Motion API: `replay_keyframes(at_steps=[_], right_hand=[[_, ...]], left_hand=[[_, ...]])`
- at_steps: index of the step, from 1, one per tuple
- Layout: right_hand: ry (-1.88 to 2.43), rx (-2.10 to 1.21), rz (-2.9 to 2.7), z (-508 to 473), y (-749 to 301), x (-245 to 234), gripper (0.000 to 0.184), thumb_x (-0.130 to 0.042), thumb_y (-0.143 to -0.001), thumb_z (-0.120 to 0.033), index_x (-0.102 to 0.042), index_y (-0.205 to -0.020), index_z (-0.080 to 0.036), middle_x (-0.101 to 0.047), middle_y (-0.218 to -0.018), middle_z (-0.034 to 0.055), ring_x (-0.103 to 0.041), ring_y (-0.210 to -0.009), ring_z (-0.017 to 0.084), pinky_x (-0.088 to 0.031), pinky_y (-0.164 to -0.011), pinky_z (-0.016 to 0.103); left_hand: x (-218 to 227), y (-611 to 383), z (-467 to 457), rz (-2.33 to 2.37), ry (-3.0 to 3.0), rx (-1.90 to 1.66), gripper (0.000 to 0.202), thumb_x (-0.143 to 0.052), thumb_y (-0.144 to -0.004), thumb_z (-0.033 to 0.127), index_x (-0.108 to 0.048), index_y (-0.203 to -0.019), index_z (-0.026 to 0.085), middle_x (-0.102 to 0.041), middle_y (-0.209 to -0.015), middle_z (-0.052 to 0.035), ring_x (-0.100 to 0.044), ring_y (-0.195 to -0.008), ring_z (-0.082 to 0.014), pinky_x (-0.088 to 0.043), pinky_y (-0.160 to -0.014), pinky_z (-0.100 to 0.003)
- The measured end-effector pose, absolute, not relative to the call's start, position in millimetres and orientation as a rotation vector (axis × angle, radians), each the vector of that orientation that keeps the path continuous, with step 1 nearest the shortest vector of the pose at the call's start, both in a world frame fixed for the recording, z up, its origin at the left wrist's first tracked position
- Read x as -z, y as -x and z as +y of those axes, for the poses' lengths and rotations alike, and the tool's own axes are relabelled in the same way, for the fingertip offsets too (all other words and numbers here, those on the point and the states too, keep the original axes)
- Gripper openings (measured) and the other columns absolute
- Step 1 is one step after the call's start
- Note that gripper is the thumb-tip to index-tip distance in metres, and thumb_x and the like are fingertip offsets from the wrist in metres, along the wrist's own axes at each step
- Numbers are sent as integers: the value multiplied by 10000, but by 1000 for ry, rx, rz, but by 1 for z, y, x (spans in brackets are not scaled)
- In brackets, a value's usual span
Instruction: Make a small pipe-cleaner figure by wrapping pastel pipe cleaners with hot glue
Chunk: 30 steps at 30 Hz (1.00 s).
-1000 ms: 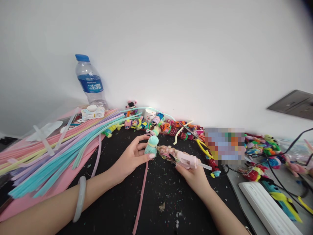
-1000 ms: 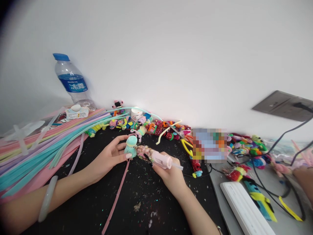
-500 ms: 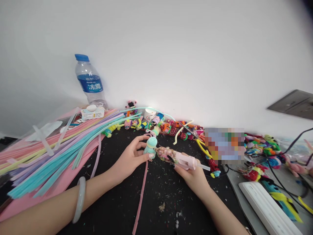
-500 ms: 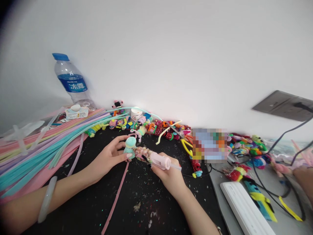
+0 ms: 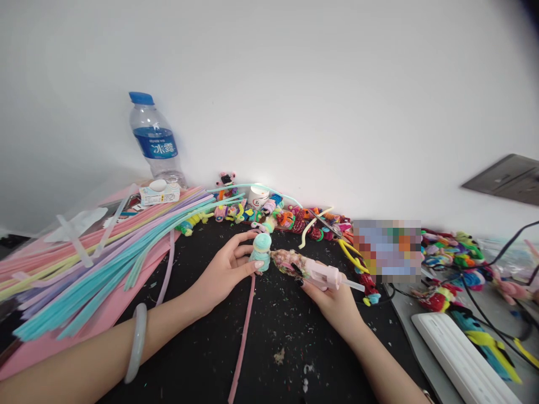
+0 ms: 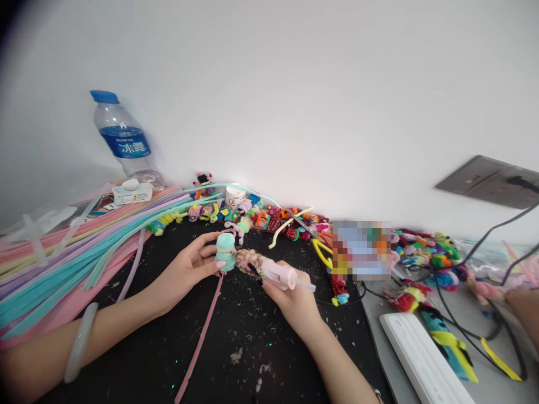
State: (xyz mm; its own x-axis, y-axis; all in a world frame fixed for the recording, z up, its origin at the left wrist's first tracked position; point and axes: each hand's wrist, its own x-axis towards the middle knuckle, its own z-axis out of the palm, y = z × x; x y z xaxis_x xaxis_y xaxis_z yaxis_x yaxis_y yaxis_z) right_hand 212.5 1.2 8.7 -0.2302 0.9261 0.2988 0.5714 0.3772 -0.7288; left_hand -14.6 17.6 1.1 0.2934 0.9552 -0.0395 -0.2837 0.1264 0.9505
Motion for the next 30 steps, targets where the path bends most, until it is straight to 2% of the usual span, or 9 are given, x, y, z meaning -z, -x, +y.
replay_keyframes(at_steps=[4, 9, 13, 20, 30], right_hand=[[1280, -637, -1907, 2, -211, -9, 134, -573, -765, -236, -657, -843, -167, -713, -770, 53, -652, -662, 194, -519, -602, 263], [1320, -603, -1936, 0, -211, -8, 112, -582, -765, -272, -628, -729, -176, -678, -670, 30, -616, -598, 179, -485, -533, 242], [1345, -558, -1955, -1, -212, -6, 124, -586, -759, -288, -611, -692, -188, -650, -618, 13, -595, -562, 171, -463, -500, 235], [1335, -568, -1948, -1, -212, -6, 126, -580, -767, -297, -616, -695, -201, -641, -595, 14, -602, -553, 181, -466, -483, 244], [1328, -620, -1944, 0, -212, -7, 119, -575, -768, -272, -629, -722, -175, -690, -715, 45, -647, -692, 208, -498, -568, 255]], left_hand=[[-1, 15, 17, 836, -1070, -1056, 331, -652, -789, 228, -496, -1080, 197, -616, -1100, -64, -586, -993, -196, -450, -855, -326], [-3, 14, 17, 884, -1064, -1031, 318, -722, -709, 197, -500, -937, 189, -620, -988, -20, -596, -946, -185, -439, -872, -336], [-3, 14, 16, 906, -1059, -993, 306, -720, -708, 204, -483, -901, 198, -618, -930, 4, -605, -907, -177, -447, -836, -327], [-4, 15, 16, 937, -1074, -1009, 261, -712, -715, 242, -502, -863, 193, -627, -927, -6, -606, -902, -191, -443, -836, -339], [-4, 15, 16, 954, -1061, -1028, 277, -716, -709, 242, -483, -851, 193, -631, -905, -2, -607, -893, -181, -439, -835, -334]])
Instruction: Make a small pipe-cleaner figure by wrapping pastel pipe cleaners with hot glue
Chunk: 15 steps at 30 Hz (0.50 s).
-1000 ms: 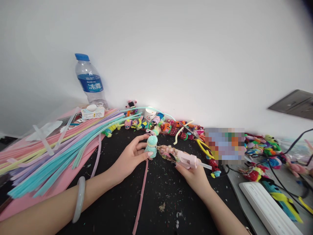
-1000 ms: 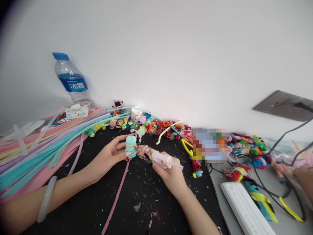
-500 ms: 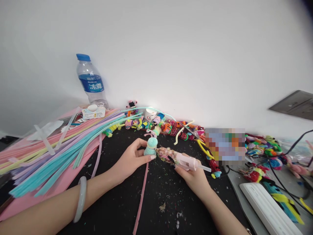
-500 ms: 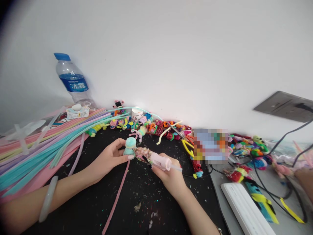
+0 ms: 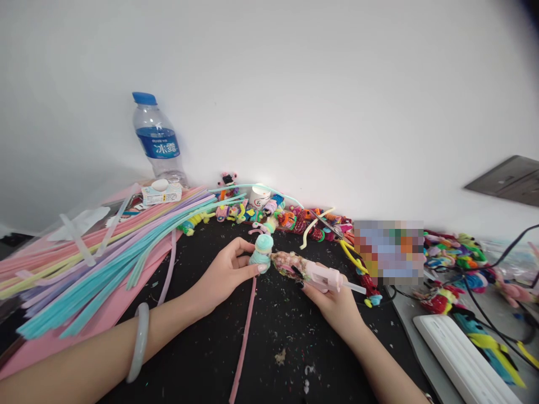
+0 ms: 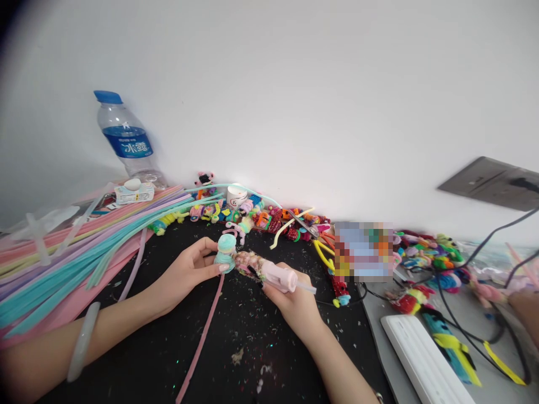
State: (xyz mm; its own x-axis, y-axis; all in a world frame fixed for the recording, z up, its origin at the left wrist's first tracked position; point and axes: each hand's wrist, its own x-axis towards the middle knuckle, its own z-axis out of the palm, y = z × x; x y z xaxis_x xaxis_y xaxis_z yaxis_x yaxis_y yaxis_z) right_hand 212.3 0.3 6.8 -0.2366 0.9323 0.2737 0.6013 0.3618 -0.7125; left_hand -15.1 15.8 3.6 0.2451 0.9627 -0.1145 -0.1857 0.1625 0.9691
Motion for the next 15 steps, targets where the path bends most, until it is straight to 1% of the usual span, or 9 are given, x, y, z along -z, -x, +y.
replay_keyframes(at_steps=[9, 15], right_hand=[[1336, -584, -1941, -1, -213, -8, 123, -568, -770, -274, -641, -733, -182, -686, -696, 41, -645, -684, 211, -499, -556, 260], [1336, -614, -1926, 0, -213, -7, 131, -557, -778, -277, -638, -743, -181, -701, -735, 53, -657, -705, 220, -509, -572, 272]], left_hand=[[-1, 16, 16, 942, -1080, -1047, 264, -704, -726, 251, -490, -871, 195, -637, -929, -18, -609, -923, -192, -451, -832, -330], [2, 17, 17, 907, -1073, -1063, 227, -693, -748, 258, -508, -864, 194, -640, -929, -12, -599, -951, -190, -448, -832, -317]])
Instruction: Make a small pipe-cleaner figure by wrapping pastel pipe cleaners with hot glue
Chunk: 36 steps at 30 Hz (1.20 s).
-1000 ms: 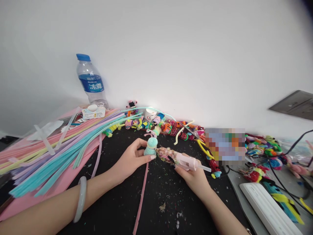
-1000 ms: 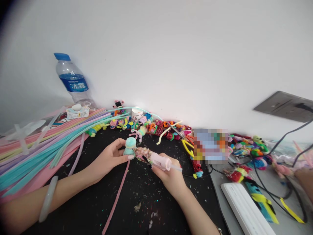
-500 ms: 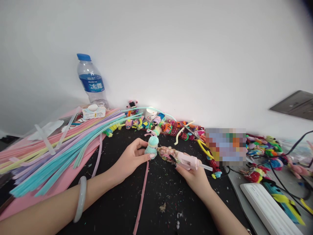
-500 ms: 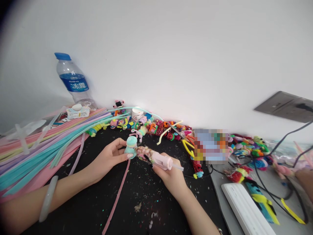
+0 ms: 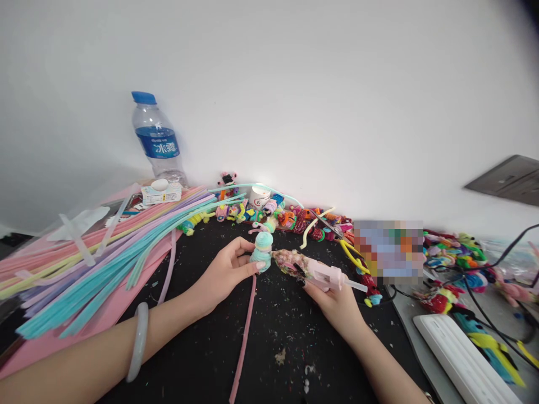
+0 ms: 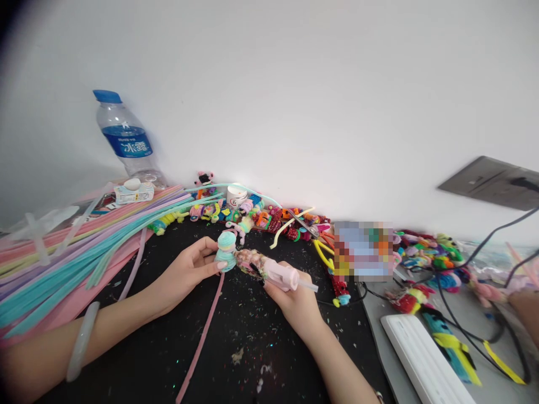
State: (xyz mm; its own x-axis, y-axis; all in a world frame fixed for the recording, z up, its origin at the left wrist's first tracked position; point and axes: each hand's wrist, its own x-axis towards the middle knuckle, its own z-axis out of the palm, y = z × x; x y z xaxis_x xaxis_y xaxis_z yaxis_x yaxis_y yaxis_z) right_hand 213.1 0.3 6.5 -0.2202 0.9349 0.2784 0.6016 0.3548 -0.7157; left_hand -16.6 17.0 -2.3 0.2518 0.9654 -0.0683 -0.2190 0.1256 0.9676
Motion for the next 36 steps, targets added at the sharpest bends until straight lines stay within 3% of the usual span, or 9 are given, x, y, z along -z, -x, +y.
replay_keyframes(at_steps=[12, 22, 36], right_hand=[[1337, -607, -1959, -2, -213, -7, 114, -572, -777, -273, -627, -731, -184, -695, -730, 48, -646, -692, 209, -489, -553, 252], [1331, -611, -1961, 0, -214, -5, 110, -564, -771, -259, -625, -732, -176, -690, -729, 47, -645, -695, 209, -481, -558, 247], [1347, -599, -1945, 1, -212, -6, 147, -550, -777, -286, -613, -716, -168, -688, -741, 69, -637, -692, 216, -474, -549, 262]], left_hand=[[0, 16, 17, 884, -1085, -1044, 261, -729, -708, 205, -509, -849, 189, -606, -916, 6, -576, -930, -163, -433, -871, -309], [2, 17, 19, 911, -1126, -1031, 308, -679, -766, 252, -561, -1042, 182, -618, -1130, -52, -560, -1066, -212, -419, -926, -320], [5, 17, 20, 881, -1101, -1027, 346, -669, -779, 243, -574, -1106, 184, -637, -1153, -50, -562, -1097, -218, -429, -939, -315]])
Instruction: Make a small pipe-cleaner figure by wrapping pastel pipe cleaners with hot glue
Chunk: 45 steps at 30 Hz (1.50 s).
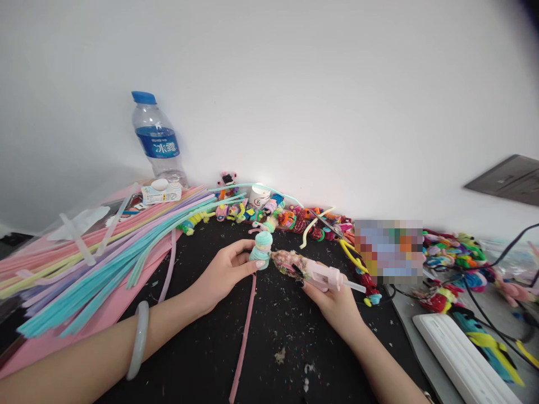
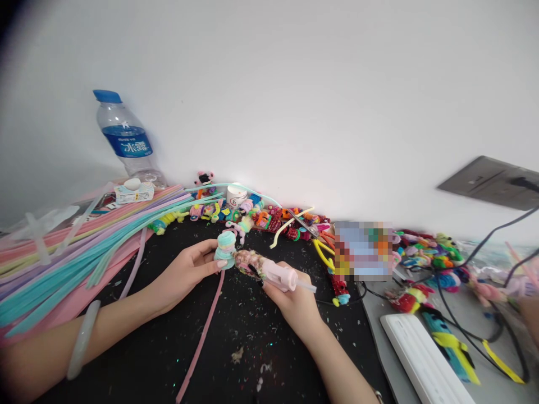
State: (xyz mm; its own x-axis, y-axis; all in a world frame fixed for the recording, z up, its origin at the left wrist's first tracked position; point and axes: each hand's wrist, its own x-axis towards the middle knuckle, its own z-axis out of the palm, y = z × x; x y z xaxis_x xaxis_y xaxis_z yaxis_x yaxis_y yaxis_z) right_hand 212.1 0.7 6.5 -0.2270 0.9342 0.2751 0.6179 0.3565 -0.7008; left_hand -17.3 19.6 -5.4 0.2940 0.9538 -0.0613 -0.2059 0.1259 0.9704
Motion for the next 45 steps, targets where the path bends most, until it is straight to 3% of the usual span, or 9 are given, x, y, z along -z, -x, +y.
replay_keyframes(at_steps=[18, 25, 32, 45], right_hand=[[1330, -681, -1890, 0, -212, -7, 122, -554, -776, -276, -628, -763, -179, -697, -739, 53, -654, -681, 211, -505, -573, 267], [1352, -652, -1906, 0, -216, -2, 145, -555, -794, -291, -635, -798, -170, -709, -834, 76, -663, -767, 233, -516, -627, 289], [1350, -665, -1896, 0, -216, -3, 144, -557, -797, -283, -646, -813, -171, -709, -815, 68, -663, -758, 231, -521, -621, 293], [1350, -613, -1957, -2, -214, -3, 118, -566, -772, -270, -622, -726, -178, -666, -684, 33, -618, -629, 191, -476, -547, 254]], left_hand=[[6, 17, 20, 855, -1093, -1051, 331, -671, -781, 226, -560, -1093, 202, -615, -1149, -38, -541, -1108, -197, -428, -931, -296], [6, 17, 19, 857, -1065, -1067, 261, -669, -787, 245, -514, -990, 193, -634, -1018, -36, -575, -969, -168, -446, -824, -278], [1, 17, 16, 856, -1100, -1021, 192, -606, -833, 288, -524, -975, 188, -629, -1017, -51, -576, -907, -173, -448, -761, -290], [-3, 14, 15, 886, -1065, -1008, 288, -707, -708, 172, -470, -870, 195, -607, -957, 6, -593, -932, -166, -441, -845, -308]])
